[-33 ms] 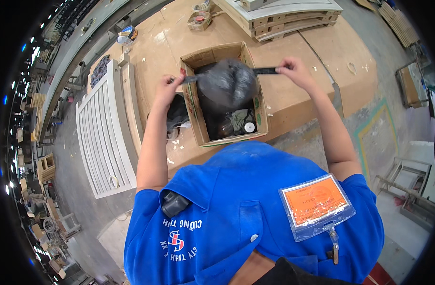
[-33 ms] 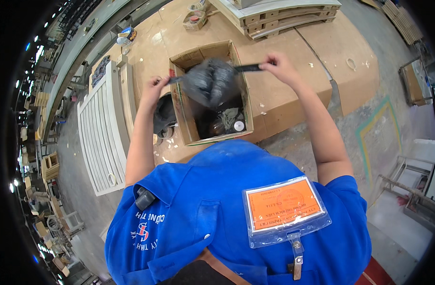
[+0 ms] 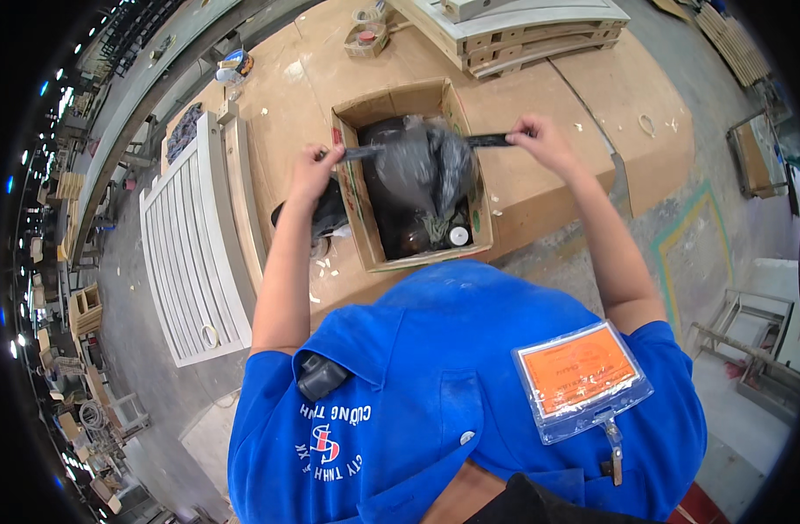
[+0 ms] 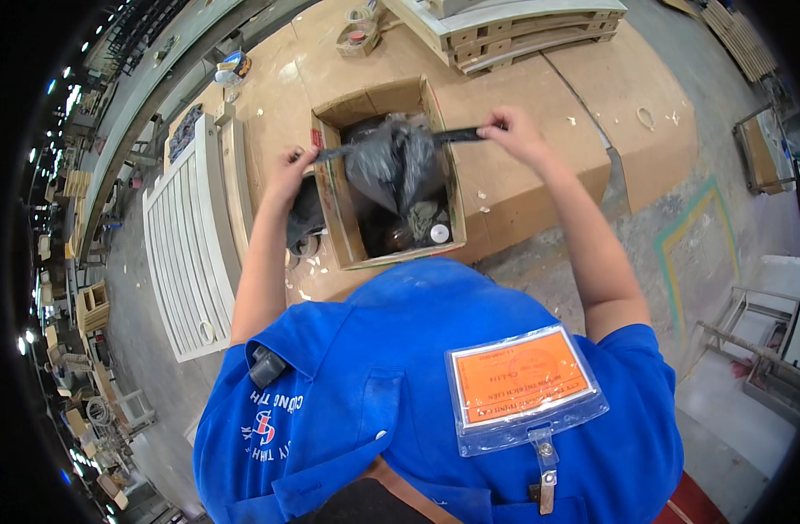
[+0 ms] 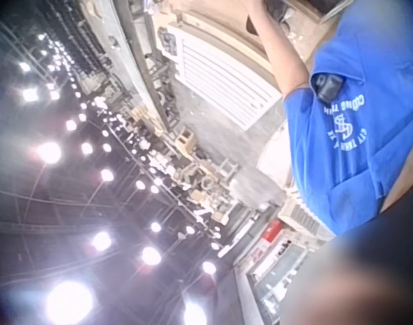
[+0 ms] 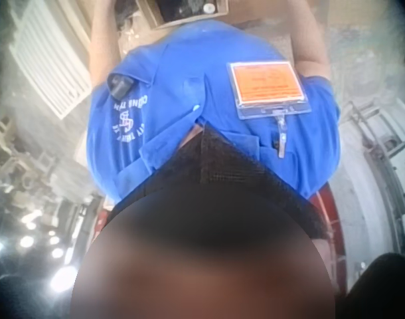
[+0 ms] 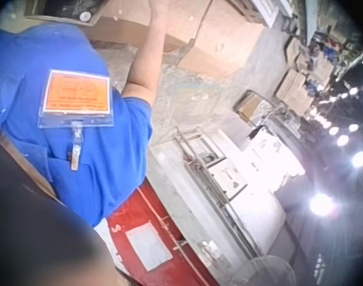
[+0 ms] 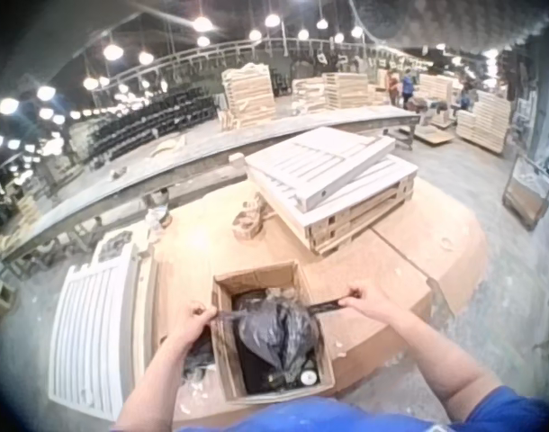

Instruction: The person retrieves small white items from a wall-mounted cabinet, walks through a workshop, and places them into a bucket. They then open a cardboard box, remove a black cap and several plastic-wrapped items, and place them on a table.

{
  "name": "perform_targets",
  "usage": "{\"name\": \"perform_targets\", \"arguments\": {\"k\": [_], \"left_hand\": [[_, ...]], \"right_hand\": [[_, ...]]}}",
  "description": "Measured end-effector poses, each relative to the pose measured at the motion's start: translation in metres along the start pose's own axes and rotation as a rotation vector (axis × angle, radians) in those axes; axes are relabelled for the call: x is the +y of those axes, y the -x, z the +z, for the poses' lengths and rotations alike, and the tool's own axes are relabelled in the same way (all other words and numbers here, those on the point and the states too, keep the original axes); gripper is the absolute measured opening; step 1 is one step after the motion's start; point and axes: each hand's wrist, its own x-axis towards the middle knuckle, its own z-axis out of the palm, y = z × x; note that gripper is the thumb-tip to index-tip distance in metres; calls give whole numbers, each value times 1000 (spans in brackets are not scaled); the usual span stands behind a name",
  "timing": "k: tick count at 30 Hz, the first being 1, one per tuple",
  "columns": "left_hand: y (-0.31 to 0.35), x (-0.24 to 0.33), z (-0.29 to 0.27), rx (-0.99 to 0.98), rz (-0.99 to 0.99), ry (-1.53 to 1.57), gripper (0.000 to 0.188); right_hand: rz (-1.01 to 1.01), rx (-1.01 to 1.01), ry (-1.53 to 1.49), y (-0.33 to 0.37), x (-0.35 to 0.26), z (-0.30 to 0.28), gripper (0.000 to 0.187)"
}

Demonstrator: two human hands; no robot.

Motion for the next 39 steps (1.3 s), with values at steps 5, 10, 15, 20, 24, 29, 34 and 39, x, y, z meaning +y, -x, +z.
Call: {"name": "perform_targets", "arguments": {"k": [5, 10, 15, 20, 24, 29, 34, 39], "left_hand": [[-32, -18, 4, -35, 8, 821, 25], [-44, -2, 42, 144, 551, 259, 36], [-43, -16, 105, -18, 785, -491, 63], [-81, -70, 170, 153, 926, -839, 64], [-79, -81, 162, -10, 921, -877, 68], [-19, -43, 97, -263, 791, -962, 67], [6, -67, 99, -836, 152, -1088, 26], [-35, -168, 164, -1214, 264, -1538, 28]], "right_hand": [[195, 160, -845, -24, -17, 37, 13], [-248, 301, -83, -67, -63, 55, 12], [-151, 128, 540, -67, -57, 77, 27], [77, -148, 651, -93, -18, 139, 55], [154, -200, 599, -111, 24, 157, 63], [338, -263, 608, -111, 30, 166, 63], [251, -201, 953, -95, 5, 178, 60], [260, -208, 860, -84, -35, 153, 66]]}}
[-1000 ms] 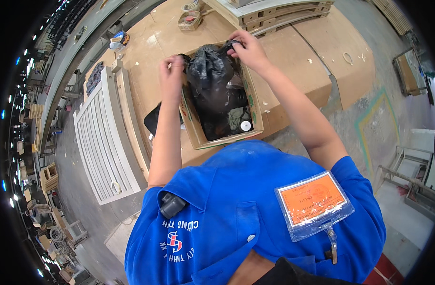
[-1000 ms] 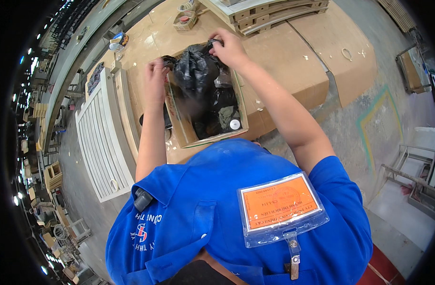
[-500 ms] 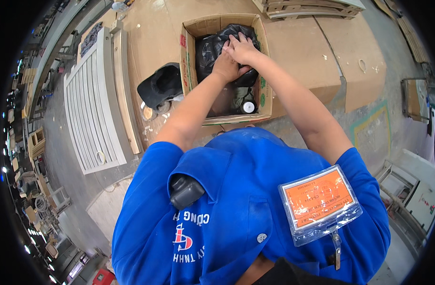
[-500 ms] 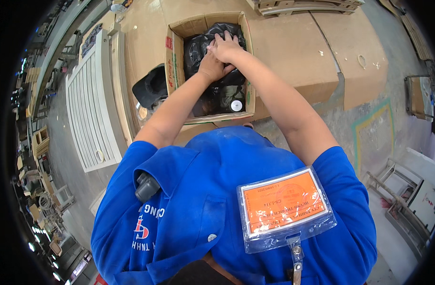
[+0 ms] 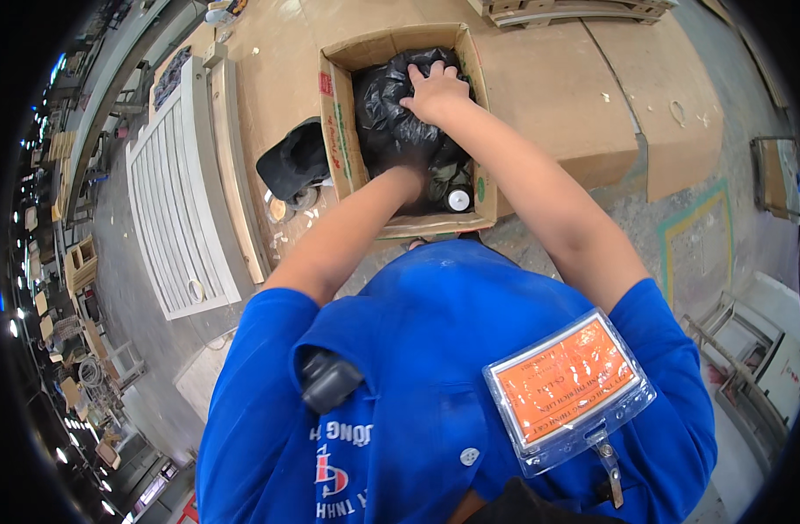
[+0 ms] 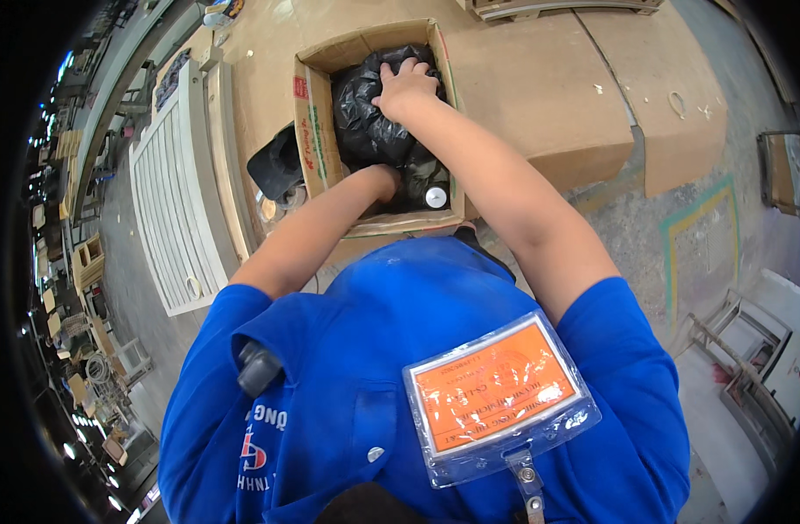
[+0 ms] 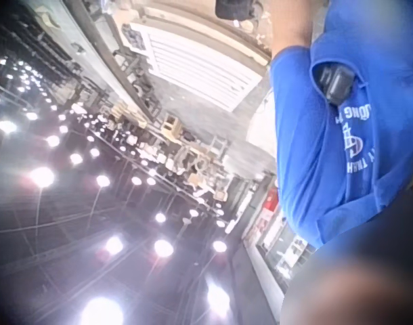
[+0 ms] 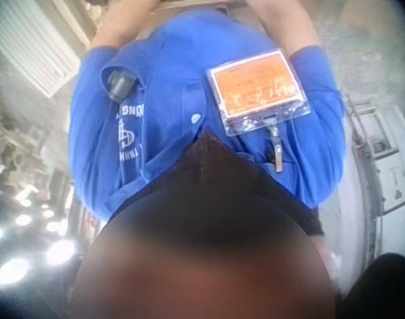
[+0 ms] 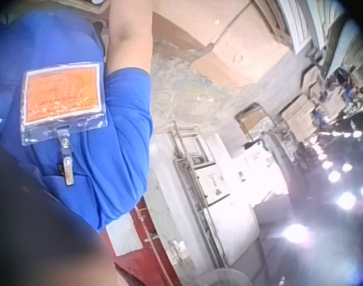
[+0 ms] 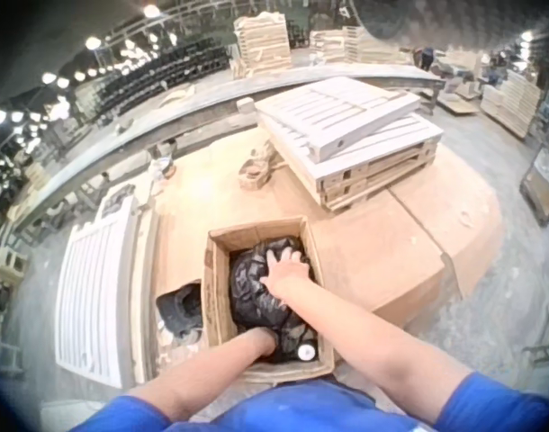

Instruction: The person retrieves small white items from a wall-mounted cabinet, walks through a workshop, and places them into a bucket. They then open a cardboard box, remove a black cap and several plastic-wrapped items, and place them on a table.

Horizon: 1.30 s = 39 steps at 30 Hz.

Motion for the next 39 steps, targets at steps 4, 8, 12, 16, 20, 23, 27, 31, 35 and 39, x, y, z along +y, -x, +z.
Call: {"name": "perform_targets", "arguments": {"k": [4, 8, 12, 16, 20, 23, 27, 31, 35, 39], "left_hand": [[-32, 2, 6, 205, -247, 293, 44], [11, 17, -34, -36, -271, 229, 45], [54, 31, -59, -271, -356, 139, 45], [46, 35, -39, 354, -289, 124, 54], [17, 34, -17, 294, -132, 591, 48], [20, 32, -22, 506, -93, 701, 35], [60, 24, -43, -32, -289, 38, 31], [90, 19, -49, -33, -263, 80, 31], [82, 15, -35, 412, -139, 306, 29], [70, 15, -19, 259, -66, 138, 24]], "right_hand": [[-214, 151, -166, 43, 17, -34, 64], [-367, 377, -423, 97, 58, -50, 55], [-281, 321, -645, 147, 111, -52, 50], [-204, 332, -638, 172, 135, -43, 45], [-235, 229, -797, 179, 129, -27, 39], [-296, 202, -829, 178, 120, -16, 36], [-305, 176, -751, 175, 121, -9, 35], [-273, 192, -658, 168, 128, -12, 35], [-296, 245, -654, 160, 124, -19, 30], [-385, 264, -611, 152, 107, -26, 23]]}}
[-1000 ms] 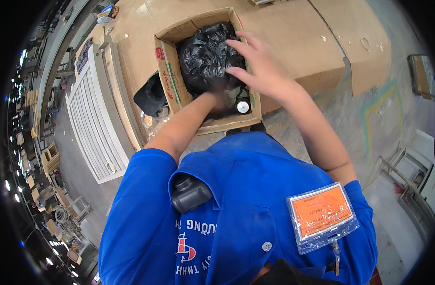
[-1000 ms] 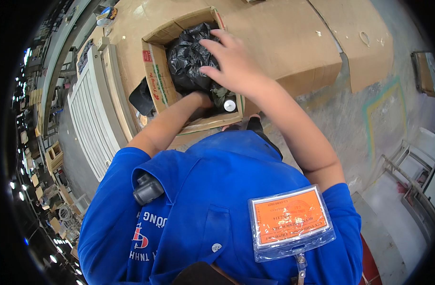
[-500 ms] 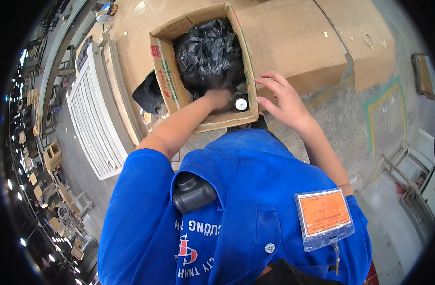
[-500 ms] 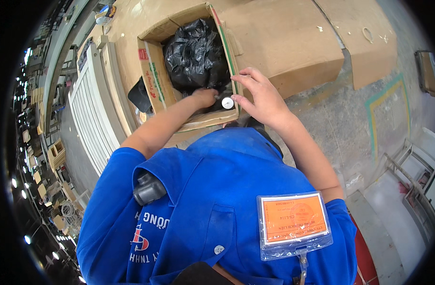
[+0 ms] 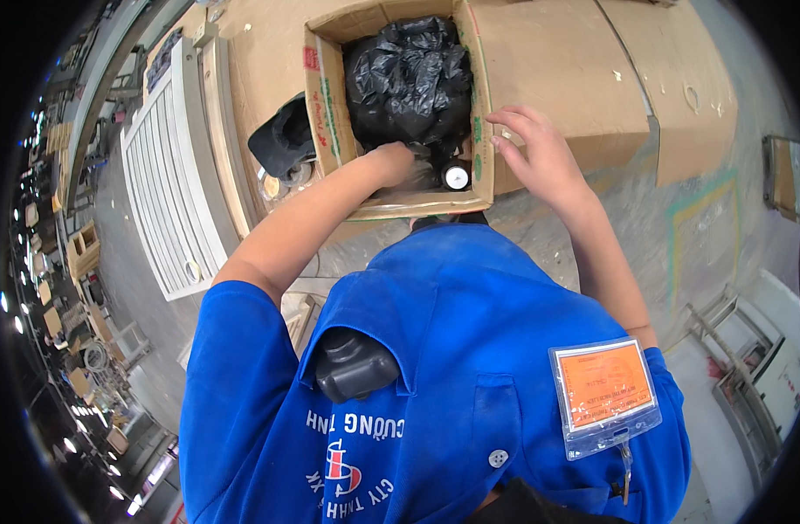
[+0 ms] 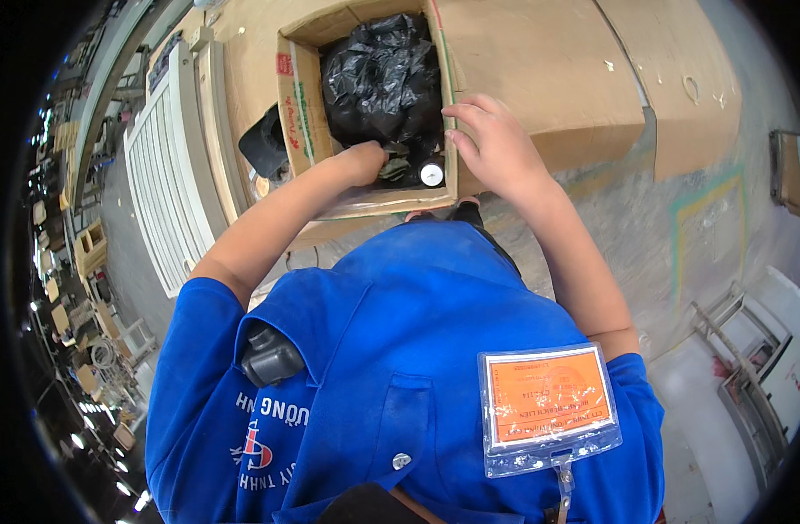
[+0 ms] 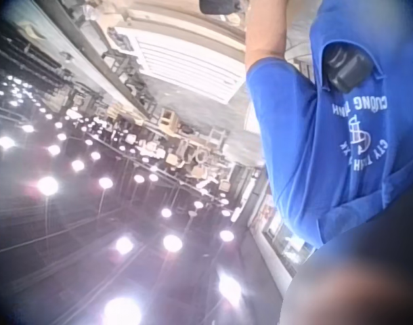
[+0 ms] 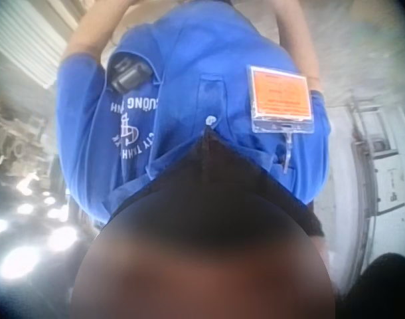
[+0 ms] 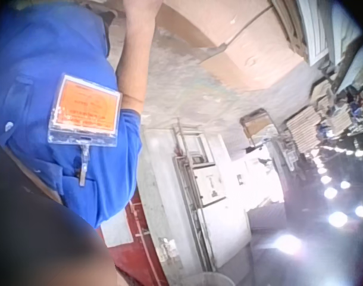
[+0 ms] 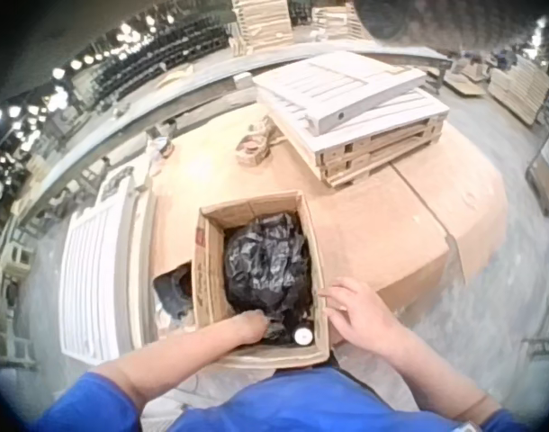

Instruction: The person retrieves small white items from a wall-mounted cabinet, walks through a workshop, and places them into a bucket. They then open a cardboard box, remove a black cap and several plastic-wrapped items, and place them on a table.

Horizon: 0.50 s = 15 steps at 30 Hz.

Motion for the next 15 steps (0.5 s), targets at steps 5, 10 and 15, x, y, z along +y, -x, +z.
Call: {"name": "perform_targets", "arguments": {"k": [5, 10, 15], "left_hand": [[16, 10, -1, -301, 47, 65, 27], [47, 22, -19, -245, -55, 73, 29], [85, 22, -31, -46, -118, 148, 23]], "right_hand": [[-80, -214, 176, -32, -12, 27, 22], [39, -787, 416, -51, -17, 95, 24], [100, -1309, 868, -47, 11, 159, 38]]}}
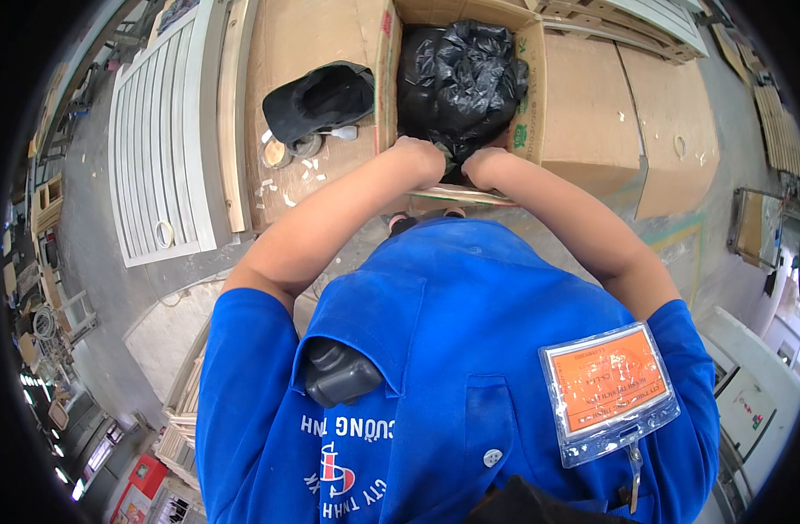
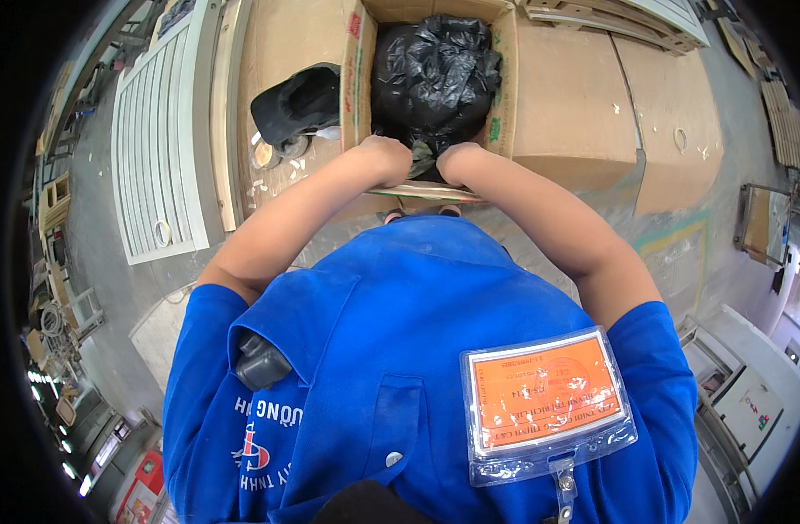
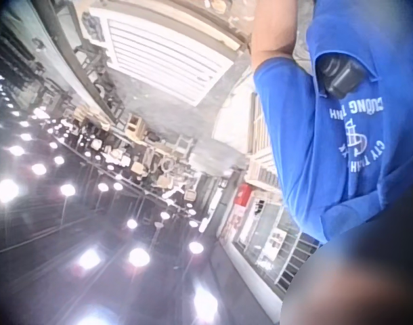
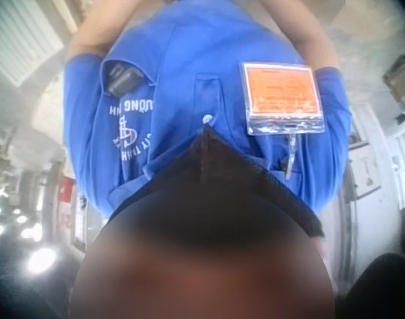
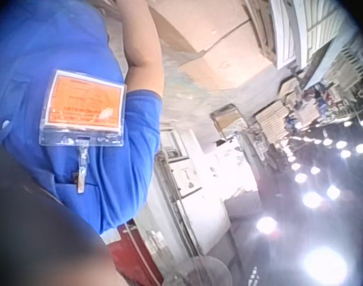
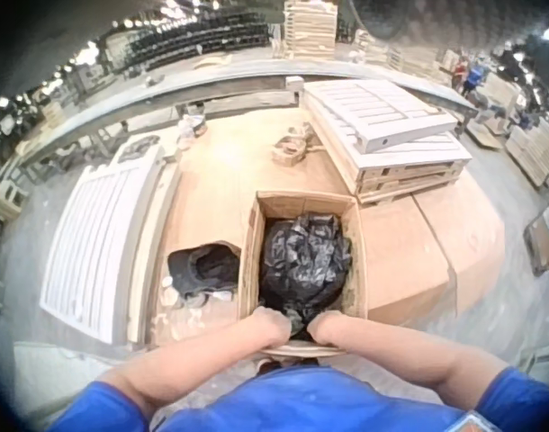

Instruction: The person retrieves small white items from a wall-mounted cabinet, walks through a workshop, and places them into a bucket. They then open a cardboard box, remove a black cap and several plastic-wrapped items, and place them on a table.

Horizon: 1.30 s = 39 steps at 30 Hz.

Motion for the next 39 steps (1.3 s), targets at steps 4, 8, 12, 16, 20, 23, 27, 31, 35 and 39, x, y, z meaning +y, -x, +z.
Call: {"name": "perform_targets", "arguments": {"k": [4, 8, 12, 16, 20, 23, 27, 31, 35, 39], "left_hand": [[46, -12, 4, 248, 134, 286, 22], [107, -45, 29, 757, 390, 669, 21], [151, -89, 69, 976, 158, 865, 22], [164, -113, 109, 914, -81, 897, 26], [163, -120, 140, 902, -130, 973, 31], [162, -128, 159, 924, -206, 953, 33], [154, -140, 186, 881, -264, 977, 36], [133, -149, 206, 812, -223, 1023, 35], [84, -165, 204, 837, -225, 1120, 39], [4, -193, 183, 1121, -446, 558, 42]], "right_hand": [[80, -6, 47, -16, -1, 7, 37], [108, 92, 91, -16, 1, 1, 31], [186, 179, 25, -13, 4, -4, 27], [54, 71, 20, -12, 3, -3, 43], [27, 27, 32, -12, 0, -6, 56], [37, 47, 0, -17, -5, -13, 47], [-231, 359, -198, -45, -19, -24, 35], [-99, 323, -281, -62, -25, -35, 38], [-241, 316, -350, -61, -26, -33, 36], [-206, 81, -323, -68, -37, -24, 35]]}}
